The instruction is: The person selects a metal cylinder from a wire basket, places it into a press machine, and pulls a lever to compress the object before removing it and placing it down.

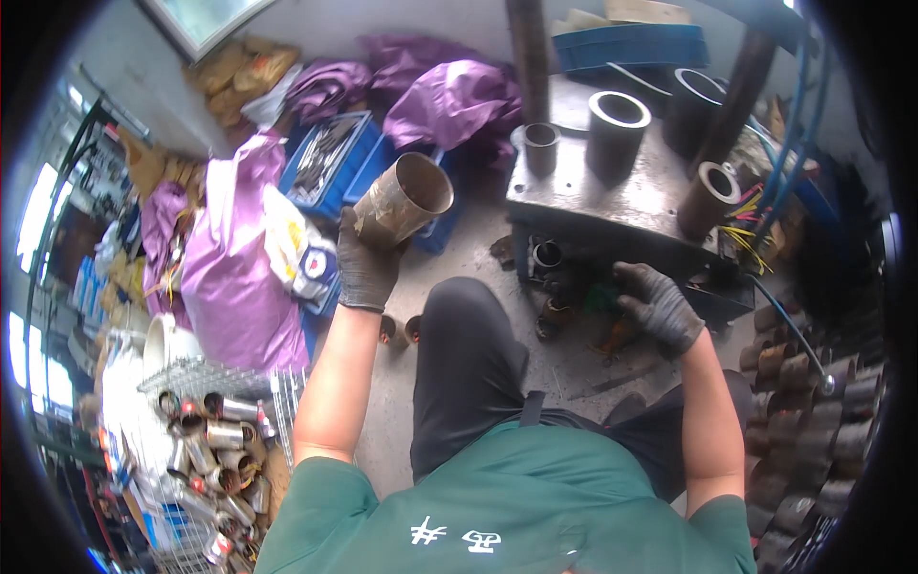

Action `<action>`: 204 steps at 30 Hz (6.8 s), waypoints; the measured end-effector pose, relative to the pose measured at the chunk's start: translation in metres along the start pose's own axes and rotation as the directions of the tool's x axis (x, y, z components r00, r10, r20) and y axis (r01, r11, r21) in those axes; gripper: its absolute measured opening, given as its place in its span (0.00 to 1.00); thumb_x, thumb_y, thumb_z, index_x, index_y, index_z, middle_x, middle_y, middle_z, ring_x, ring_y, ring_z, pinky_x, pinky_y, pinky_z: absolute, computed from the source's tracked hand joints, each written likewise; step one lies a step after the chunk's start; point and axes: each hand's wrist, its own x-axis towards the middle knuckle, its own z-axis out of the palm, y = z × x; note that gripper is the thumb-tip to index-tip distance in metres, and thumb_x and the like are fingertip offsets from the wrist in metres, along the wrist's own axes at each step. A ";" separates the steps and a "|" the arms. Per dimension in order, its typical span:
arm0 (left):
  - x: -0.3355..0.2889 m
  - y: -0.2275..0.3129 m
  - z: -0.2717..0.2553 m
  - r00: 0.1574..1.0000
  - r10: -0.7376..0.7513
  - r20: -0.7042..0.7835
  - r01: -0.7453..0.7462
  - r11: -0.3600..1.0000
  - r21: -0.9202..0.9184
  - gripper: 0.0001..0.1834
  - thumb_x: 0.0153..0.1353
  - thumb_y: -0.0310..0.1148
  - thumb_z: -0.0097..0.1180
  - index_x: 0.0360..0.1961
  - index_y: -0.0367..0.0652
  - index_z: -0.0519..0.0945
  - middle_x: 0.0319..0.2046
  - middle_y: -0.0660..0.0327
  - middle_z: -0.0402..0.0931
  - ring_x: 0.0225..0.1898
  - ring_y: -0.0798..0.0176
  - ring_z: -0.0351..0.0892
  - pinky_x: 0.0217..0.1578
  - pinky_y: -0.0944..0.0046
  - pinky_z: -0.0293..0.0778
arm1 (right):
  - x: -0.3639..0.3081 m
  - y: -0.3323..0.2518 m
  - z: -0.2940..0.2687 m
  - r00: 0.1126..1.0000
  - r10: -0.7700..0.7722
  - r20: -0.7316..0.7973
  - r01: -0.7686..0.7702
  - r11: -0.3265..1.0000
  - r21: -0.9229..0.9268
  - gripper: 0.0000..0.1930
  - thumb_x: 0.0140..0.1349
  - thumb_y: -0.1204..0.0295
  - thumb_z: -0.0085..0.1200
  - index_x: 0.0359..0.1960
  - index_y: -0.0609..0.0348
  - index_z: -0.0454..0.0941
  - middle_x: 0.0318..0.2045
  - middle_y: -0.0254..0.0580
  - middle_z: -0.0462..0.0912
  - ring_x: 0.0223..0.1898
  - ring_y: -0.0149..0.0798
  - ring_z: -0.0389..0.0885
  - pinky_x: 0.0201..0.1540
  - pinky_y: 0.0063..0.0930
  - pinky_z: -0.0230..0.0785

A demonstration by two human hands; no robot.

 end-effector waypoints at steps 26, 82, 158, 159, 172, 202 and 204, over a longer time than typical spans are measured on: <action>-0.005 -0.261 0.175 0.581 -0.707 0.404 0.728 0.673 0.131 0.51 0.70 0.73 0.42 0.70 0.32 0.69 0.64 0.44 0.75 0.65 0.48 0.76 0.69 0.52 0.70 | -0.022 -0.001 -0.024 0.795 -0.236 -0.559 0.118 0.964 -0.238 0.58 0.41 0.65 0.82 0.77 0.50 0.61 0.63 0.50 0.72 0.64 0.50 0.75 0.68 0.43 0.70; -0.023 -0.270 0.178 0.169 -0.852 0.495 -0.906 0.063 0.419 0.28 0.65 0.54 0.60 0.57 0.45 0.83 0.56 0.49 0.82 0.59 0.46 0.81 0.59 0.43 0.75 | 0.130 -0.153 -0.188 0.978 -0.207 -0.007 0.116 0.575 -0.810 0.34 0.58 0.61 0.70 0.65 0.56 0.73 0.56 0.49 0.81 0.62 0.53 0.77 0.72 0.48 0.64; 0.264 -0.099 0.425 0.529 0.600 0.600 -0.694 -0.101 0.713 0.37 0.47 0.51 0.77 0.50 0.35 0.78 0.47 0.52 0.84 0.48 0.52 0.86 0.53 0.57 0.80 | -0.170 -0.124 -0.198 0.750 -0.209 -0.627 -0.466 0.506 -0.726 0.15 0.61 0.65 0.60 0.45 0.60 0.85 0.35 0.53 0.85 0.40 0.54 0.86 0.46 0.48 0.78; 0.261 -0.106 0.423 0.534 0.590 0.605 -0.713 -0.070 0.697 0.38 0.46 0.50 0.77 0.51 0.35 0.78 0.48 0.51 0.84 0.49 0.52 0.86 0.54 0.56 0.80 | -0.171 -0.125 -0.198 0.748 -0.203 -0.631 -0.475 0.500 -0.724 0.15 0.61 0.65 0.60 0.45 0.60 0.85 0.36 0.53 0.85 0.40 0.54 0.86 0.46 0.48 0.79; 0.190 -0.146 0.325 0.764 0.383 0.518 -0.619 0.661 0.424 0.47 0.54 0.34 0.80 0.68 0.32 0.64 0.61 0.48 0.74 0.60 0.53 0.78 0.58 0.57 0.78 | -0.178 -0.129 -0.193 0.771 -0.267 -0.578 -0.403 0.498 -0.768 0.15 0.57 0.70 0.62 0.46 0.63 0.84 0.35 0.49 0.84 0.39 0.53 0.85 0.45 0.45 0.78; 0.165 -0.080 0.378 0.235 0.597 0.767 -0.912 0.408 -0.038 0.18 0.63 0.27 0.63 0.53 0.33 0.76 0.42 0.56 0.80 0.43 0.62 0.82 0.42 0.63 0.81 | -0.162 -0.157 -0.174 0.862 0.453 -0.228 -0.379 0.276 -0.883 0.26 0.60 0.56 0.58 0.57 0.58 0.83 0.33 0.53 0.87 0.37 0.55 0.88 0.47 0.46 0.79; 0.173 -0.083 0.402 0.161 0.695 0.701 -0.986 0.144 0.084 0.13 0.65 0.28 0.59 0.46 0.30 0.79 0.38 0.58 0.80 0.39 0.63 0.81 0.38 0.62 0.78 | -0.171 -0.154 -0.171 0.867 0.435 -0.243 -0.388 0.283 -0.877 0.27 0.60 0.56 0.58 0.58 0.59 0.83 0.35 0.54 0.87 0.38 0.54 0.88 0.47 0.47 0.78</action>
